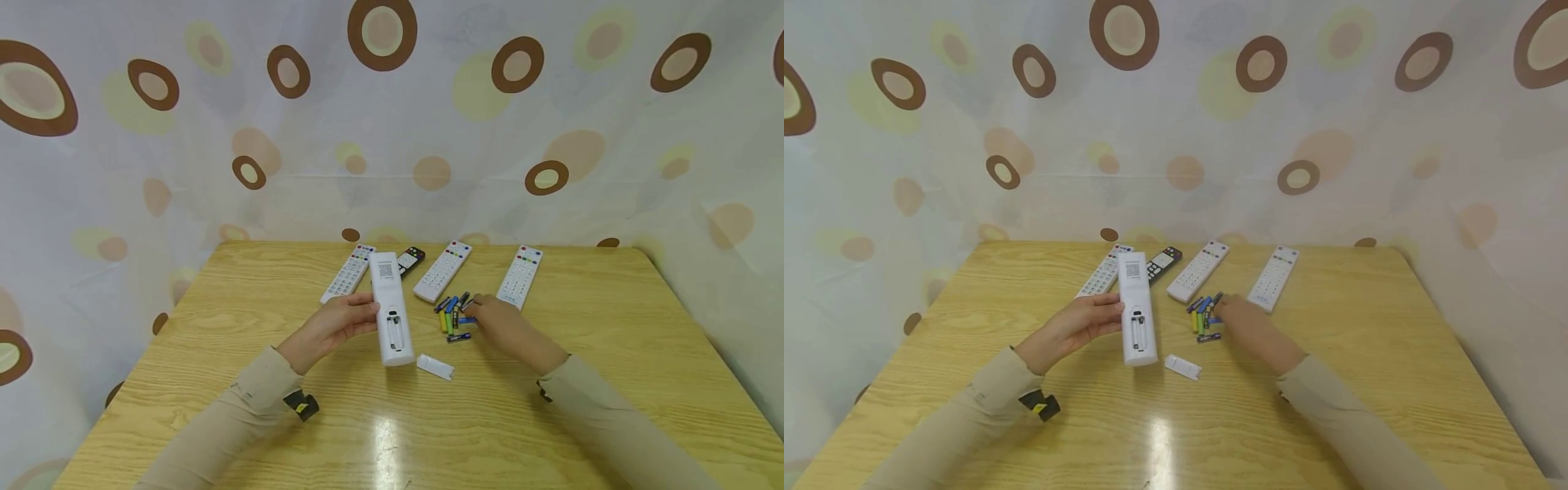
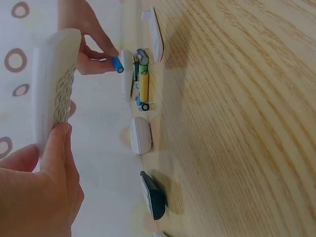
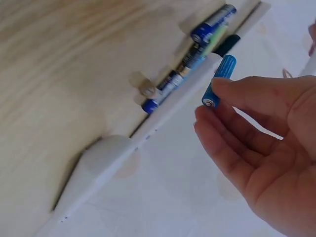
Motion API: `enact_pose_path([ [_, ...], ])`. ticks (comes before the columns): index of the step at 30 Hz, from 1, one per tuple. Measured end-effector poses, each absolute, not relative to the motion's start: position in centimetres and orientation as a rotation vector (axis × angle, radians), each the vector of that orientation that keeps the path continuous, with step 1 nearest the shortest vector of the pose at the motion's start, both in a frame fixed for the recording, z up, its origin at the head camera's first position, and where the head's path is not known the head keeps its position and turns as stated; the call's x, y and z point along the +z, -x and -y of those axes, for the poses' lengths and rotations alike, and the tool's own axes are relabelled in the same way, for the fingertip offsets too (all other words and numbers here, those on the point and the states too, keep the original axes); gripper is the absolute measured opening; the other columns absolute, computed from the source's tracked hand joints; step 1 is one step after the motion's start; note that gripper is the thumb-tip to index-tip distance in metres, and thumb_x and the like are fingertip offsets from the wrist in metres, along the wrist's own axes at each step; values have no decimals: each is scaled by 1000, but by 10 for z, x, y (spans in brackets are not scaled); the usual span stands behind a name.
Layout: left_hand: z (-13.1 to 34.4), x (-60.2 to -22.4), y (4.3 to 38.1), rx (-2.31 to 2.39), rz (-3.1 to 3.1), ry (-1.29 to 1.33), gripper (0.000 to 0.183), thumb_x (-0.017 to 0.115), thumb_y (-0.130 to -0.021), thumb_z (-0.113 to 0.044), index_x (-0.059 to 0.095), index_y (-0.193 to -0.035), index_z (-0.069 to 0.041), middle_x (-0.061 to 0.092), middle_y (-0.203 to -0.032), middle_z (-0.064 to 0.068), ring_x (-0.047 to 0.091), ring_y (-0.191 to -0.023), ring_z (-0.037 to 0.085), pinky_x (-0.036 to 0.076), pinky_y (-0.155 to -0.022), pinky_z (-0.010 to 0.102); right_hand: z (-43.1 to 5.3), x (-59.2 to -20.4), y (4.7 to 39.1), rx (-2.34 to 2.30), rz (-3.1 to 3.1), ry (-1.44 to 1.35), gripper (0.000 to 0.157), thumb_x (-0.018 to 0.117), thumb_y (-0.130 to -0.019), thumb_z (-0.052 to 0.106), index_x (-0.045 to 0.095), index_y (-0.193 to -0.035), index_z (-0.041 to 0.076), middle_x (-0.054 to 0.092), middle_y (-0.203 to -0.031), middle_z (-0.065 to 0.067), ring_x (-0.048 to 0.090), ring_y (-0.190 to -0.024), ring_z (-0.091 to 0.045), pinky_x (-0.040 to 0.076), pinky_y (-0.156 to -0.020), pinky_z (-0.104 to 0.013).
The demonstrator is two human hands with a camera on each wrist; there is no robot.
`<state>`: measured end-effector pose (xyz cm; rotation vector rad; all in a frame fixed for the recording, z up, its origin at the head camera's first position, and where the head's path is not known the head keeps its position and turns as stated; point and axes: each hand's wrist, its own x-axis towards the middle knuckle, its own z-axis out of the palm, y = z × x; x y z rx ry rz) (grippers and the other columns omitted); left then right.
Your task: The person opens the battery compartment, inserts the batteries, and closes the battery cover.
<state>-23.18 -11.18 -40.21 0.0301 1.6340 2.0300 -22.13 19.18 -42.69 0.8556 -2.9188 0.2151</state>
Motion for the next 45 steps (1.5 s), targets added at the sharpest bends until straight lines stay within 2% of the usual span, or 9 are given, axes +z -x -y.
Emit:
enact_pose_path([
  [7, 111, -403, 232, 2023, -1638, -46, 47, 51, -98, -1, 37, -142, 9, 47, -136, 29, 62, -103, 21, 53, -91, 32, -190, -403, 211, 518, 2749, -908, 15, 65, -86, -8, 67, -100, -4, 60, -92, -10, 63, -82, -25, 56, -69, -33],
  [13, 109, -401, 231, 2020, -1638, -45, 47, 51, -98, -1, 38, -142, 8, 47, -136, 28, 61, -105, 21, 52, -92, 32, -175, -387, 203, 795, 2551, -1009, 21, 63, -87, -10, 67, -104, 2, 61, -95, -6, 57, -77, -14, 50, -62, -27],
  [19, 105, -399, 230, 2026, -1642, -30, 44, 53, -97, -1, 42, -138, 10, 51, -132, 28, 63, -98, 19, 55, -87, 30, -153, -380, 197, 1003, 2338, -1155, 20, 66, -85, -10, 69, -99, 3, 63, -94, -5, 52, -73, -9, 46, -56, -21],
  [30, 103, -396, 226, 2020, -1597, -65, 40, 50, -99, -1, 43, -137, 9, 53, -129, 24, 62, -101, 21, 54, -89, 30, -128, -376, 192, 1089, 2313, -1255, 16, 67, -83, -11, 69, -94, 0, 67, -95, -6, 62, -82, -15, 53, -66, -24],
  [34, 102, -395, 226, 2020, -1586, -87, 41, 50, -99, -1, 42, -138, 9, 52, -130, 25, 62, -102, 21, 53, -90, 31, -124, -376, 193, 1073, 2356, -1238, 15, 68, -83, -10, 69, -94, 1, 68, -94, -5, 65, -89, -19, 56, -81, -30],
  [36, 101, -395, 226, 2020, -1585, -91, 41, 50, -99, -1, 42, -138, 10, 53, -129, 24, 63, -101, 20, 53, -91, 32, -122, -378, 194, 1081, 2354, -1234, 16, 69, -83, -9, 69, -95, 0, 68, -93, -6, 67, -91, -20, 56, -83, -31],
  [38, 101, -395, 226, 2021, -1579, -96, 41, 50, -99, 0, 43, -137, 10, 55, -126, 22, 63, -100, 20, 53, -91, 32, -119, -380, 195, 1098, 2347, -1219, 15, 69, -83, -8, 68, -95, 0, 68, -93, -6, 67, -91, -21, 56, -83, -31],
  [41, 100, -396, 226, 2022, -1570, -113, 39, 49, -99, 0, 44, -135, 11, 58, -117, 16, 64, -97, 18, 54, -89, 31, -116, -384, 196, 1138, 2351, -1174, 15, 70, -83, -6, 69, -97, 0, 67, -96, -7, 66, -86, -19, 57, -73, -26],
  [45, 100, -397, 224, 2032, -1548, -126, 37, 49, -99, 0, 44, -134, 13, 61, -109, 13, 64, -94, 17, 55, -86, 28, -112, -389, 195, 1136, 2368, -1080, 16, 71, -83, -3, 72, -98, 2, 65, -98, -5, 63, -84, -16, 54, -68, -26],
])
